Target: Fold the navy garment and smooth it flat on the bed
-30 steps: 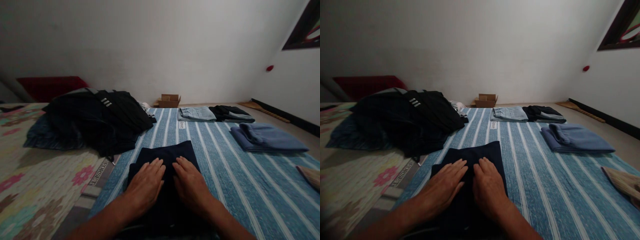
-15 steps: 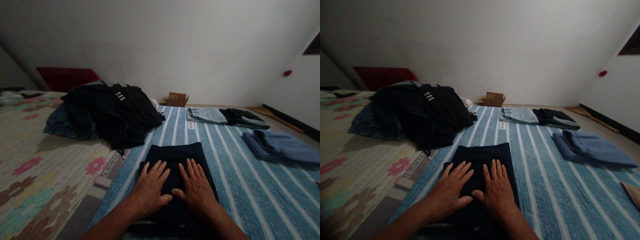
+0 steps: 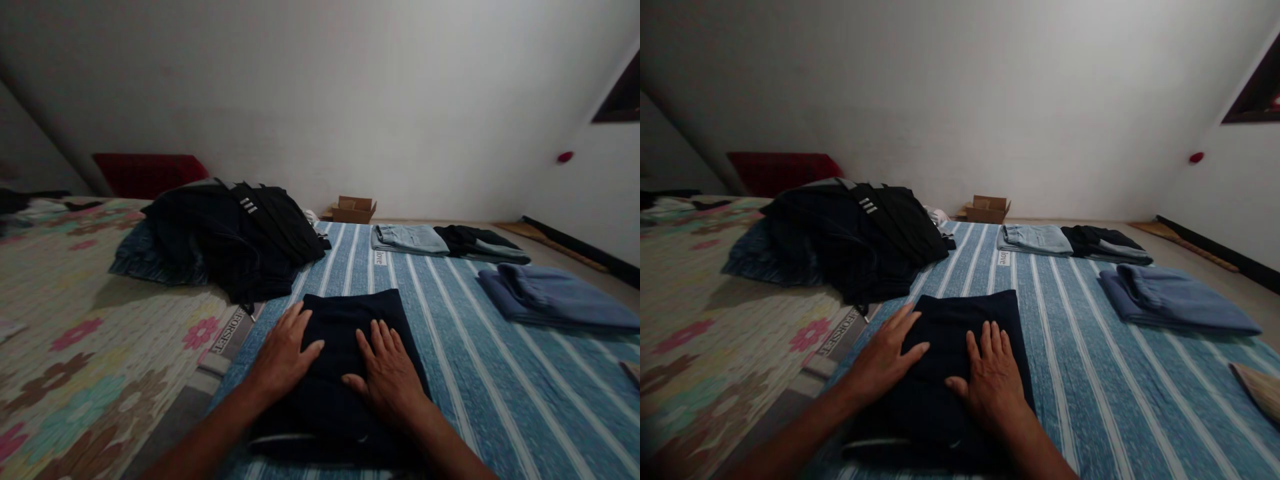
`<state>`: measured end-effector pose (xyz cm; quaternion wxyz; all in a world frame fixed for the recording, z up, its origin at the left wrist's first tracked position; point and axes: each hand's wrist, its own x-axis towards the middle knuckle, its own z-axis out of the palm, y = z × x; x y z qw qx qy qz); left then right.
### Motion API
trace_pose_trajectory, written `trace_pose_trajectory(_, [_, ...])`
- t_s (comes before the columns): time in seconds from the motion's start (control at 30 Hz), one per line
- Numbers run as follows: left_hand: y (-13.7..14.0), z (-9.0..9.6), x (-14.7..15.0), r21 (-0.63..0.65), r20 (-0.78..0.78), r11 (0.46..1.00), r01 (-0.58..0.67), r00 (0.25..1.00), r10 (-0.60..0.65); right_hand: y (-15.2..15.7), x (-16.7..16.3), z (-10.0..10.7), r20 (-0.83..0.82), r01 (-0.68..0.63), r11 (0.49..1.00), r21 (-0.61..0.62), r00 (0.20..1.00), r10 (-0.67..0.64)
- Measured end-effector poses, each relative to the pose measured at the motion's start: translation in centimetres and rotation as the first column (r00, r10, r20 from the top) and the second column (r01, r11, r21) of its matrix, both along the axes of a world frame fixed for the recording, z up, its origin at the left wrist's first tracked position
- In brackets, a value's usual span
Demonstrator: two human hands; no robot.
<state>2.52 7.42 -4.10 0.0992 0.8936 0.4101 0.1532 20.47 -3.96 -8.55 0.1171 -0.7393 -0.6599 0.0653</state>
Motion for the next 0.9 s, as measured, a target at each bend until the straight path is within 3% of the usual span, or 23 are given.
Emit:
trace_pose_trajectory(0.13, [0.8,-0.3,-0.6,-0.205,0.015,0.949,-0.240,0.969,0.248,0.0,0.0,0.1,-0.017,0.000,1.000,0.015,1.000,0.000])
trace_pose_trajectory(0.27, [0.9,0.1,-1.0,-0.388,0.055,0.857,-0.338,0.920,0.387,-0.1,0.1,0.2,-0.042,0.004,0.999,0.033,0.999,-0.003])
trace_pose_trajectory(0.43, [1.5,0.4,-1.2,-0.500,0.103,0.797,-0.339,0.890,0.444,-0.3,0.1,0.4,-0.060,0.003,1.000,0.024,0.998,-0.002])
trace_pose_trajectory(0.57, [1.9,0.7,-1.3,-0.530,0.102,0.791,-0.308,0.902,0.419,0.5,1.3,2.4,-0.043,0.038,0.998,0.048,0.998,-0.036])
trace_pose_trajectory(0.73, [1.9,1.0,-1.4,-0.606,0.130,0.749,-0.267,0.896,0.425,4.7,6.4,5.7,-0.019,0.070,0.997,-0.019,0.997,-0.071])
trace_pose_trajectory(0.9, [1.8,0.5,-1.5,-0.680,0.177,0.695,-0.232,0.869,0.463,9.7,11.4,5.5,-0.120,0.000,0.982,-0.191,0.993,-0.024])
